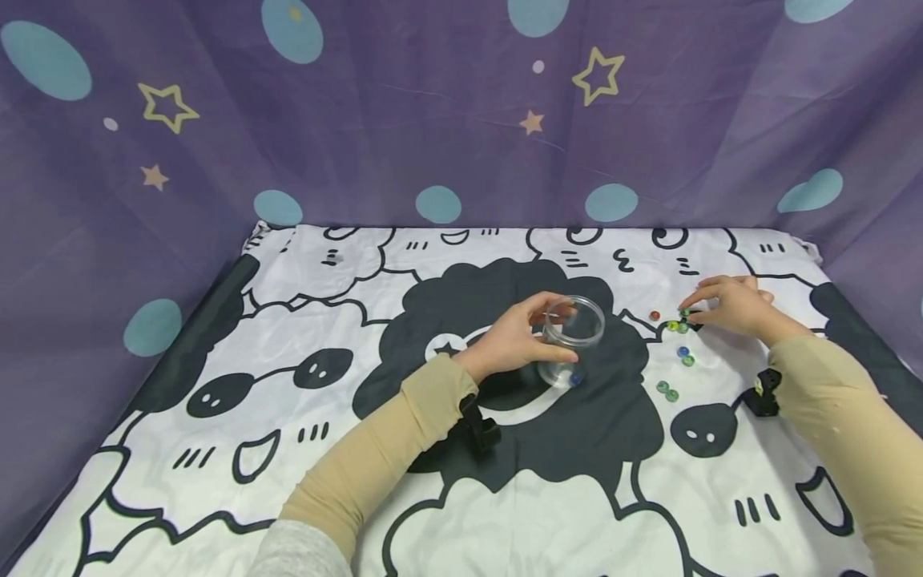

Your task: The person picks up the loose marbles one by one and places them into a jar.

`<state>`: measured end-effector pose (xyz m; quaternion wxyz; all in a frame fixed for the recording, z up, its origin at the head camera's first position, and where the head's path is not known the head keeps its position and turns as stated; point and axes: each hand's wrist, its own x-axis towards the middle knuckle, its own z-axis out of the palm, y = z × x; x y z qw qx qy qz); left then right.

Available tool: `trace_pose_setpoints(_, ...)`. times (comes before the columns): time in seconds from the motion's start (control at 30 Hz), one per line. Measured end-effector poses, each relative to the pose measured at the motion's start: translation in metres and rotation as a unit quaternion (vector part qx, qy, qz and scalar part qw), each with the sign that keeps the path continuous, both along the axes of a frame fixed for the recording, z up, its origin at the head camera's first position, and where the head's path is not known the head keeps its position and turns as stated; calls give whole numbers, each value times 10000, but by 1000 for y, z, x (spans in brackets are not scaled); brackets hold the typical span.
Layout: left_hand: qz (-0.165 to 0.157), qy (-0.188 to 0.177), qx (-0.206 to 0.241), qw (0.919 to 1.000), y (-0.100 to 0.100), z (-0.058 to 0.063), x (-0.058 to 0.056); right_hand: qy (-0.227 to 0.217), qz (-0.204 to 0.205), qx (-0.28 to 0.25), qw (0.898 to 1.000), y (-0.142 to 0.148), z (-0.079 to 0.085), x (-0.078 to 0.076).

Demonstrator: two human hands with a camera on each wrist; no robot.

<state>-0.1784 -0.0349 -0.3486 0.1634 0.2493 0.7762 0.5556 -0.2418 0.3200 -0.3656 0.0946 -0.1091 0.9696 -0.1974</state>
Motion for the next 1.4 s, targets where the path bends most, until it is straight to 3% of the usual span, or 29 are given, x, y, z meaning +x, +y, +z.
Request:
trace_pose_setpoints(0.6, 30, -22, -21, 10000, 1, -3, 1, -60, -97, -42, 9999, 3, -1, 2)
trace_pose_setpoints(0.93, 4, -2, -72, 10000, 1, -2, 2, 285, -100, -97, 9995, 4, 4, 5)
trace_pose_setpoints(1.27, -8, 11, -77, 10000, 0, 0, 2, 809, -106, -634, 9946, -5, 16, 9)
trace_pose_setpoints(1.4, 4, 49, -50, 10000, 0, 0, 1, 1234, 77, -880, 9884, -12, 22, 13)
